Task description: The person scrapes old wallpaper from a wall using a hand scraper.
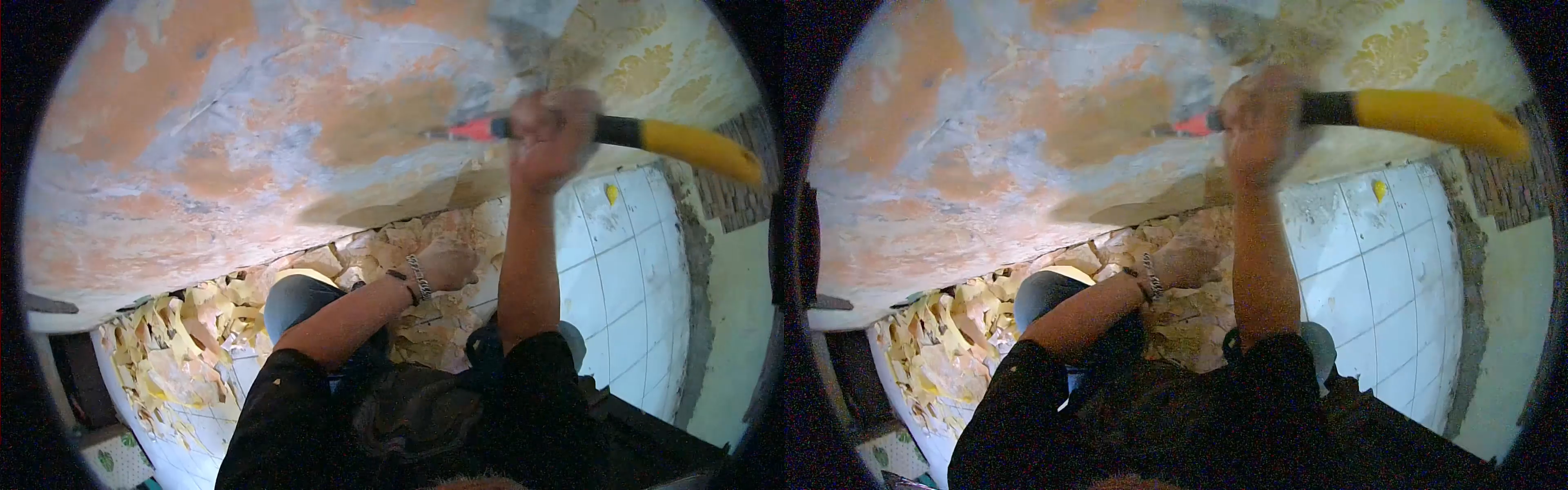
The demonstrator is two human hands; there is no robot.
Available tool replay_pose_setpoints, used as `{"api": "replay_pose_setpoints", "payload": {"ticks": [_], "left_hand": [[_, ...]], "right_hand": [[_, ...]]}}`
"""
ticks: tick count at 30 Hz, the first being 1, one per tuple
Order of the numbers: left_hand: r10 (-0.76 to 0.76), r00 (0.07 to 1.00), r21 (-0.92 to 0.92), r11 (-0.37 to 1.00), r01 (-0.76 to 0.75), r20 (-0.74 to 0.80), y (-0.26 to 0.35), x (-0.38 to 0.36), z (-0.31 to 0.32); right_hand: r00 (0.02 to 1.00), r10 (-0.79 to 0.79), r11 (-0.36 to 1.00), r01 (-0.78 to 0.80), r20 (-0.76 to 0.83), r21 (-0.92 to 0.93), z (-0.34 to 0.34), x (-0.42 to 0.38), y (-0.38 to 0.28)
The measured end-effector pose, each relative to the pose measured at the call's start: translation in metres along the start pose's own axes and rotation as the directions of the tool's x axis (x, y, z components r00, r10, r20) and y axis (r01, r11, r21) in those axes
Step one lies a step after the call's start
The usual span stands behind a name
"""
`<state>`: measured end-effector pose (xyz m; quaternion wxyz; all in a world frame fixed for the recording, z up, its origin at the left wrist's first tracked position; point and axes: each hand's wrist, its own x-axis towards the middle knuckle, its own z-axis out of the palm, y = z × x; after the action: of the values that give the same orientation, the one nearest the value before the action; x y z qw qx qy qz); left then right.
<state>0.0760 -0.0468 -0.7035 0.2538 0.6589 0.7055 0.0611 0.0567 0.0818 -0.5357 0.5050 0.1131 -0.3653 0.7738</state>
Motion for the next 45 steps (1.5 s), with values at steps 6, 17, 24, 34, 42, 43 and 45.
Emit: {"api": "replay_pose_setpoints", "payload": {"ticks": [6,17,24,34,42,43,45], "left_hand": [[0.127,0.902,0.092,0.991,-0.098,-0.414,-0.027,0.02,0.047],[-0.025,0.936,0.047,0.998,0.044,-0.351,0.0,-0.027,-0.067],[-0.009,0.72,-0.028,0.999,-0.014,-0.694,-0.045,0.017,-0.039],[-0.282,0.556,-0.512,0.798,-0.317,-0.782,-0.054,0.054,-0.051],[-0.575,0.653,-0.854,0.461,-0.239,-0.493,-0.052,0.107,-0.039],[-0.571,0.657,-0.853,0.466,-0.233,-0.492,-0.047,0.11,-0.04],[-0.682,0.589,-0.9,0.294,-0.321,-0.432,-0.034,0.11,-0.046]], "right_hand": [[0.978,0.202,0.943,-0.209,-0.052,-0.261,-0.002,-0.053,0.058],[0.986,-0.141,0.967,0.156,0.091,-0.2,0.025,-0.009,-0.045],[0.979,-0.194,0.894,0.149,-0.064,-0.423,0.023,-0.005,-0.084],[0.974,-0.22,0.927,0.192,-0.053,-0.323,-0.008,0.026,-0.095],[0.994,-0.103,0.903,0.104,0.026,-0.418,-0.03,0.035,-0.094],[0.993,-0.12,0.906,0.114,0.009,-0.407,-0.037,0.031,-0.09],[0.991,-0.133,0.911,0.126,0.008,-0.392,-0.052,0.022,-0.08]]}}
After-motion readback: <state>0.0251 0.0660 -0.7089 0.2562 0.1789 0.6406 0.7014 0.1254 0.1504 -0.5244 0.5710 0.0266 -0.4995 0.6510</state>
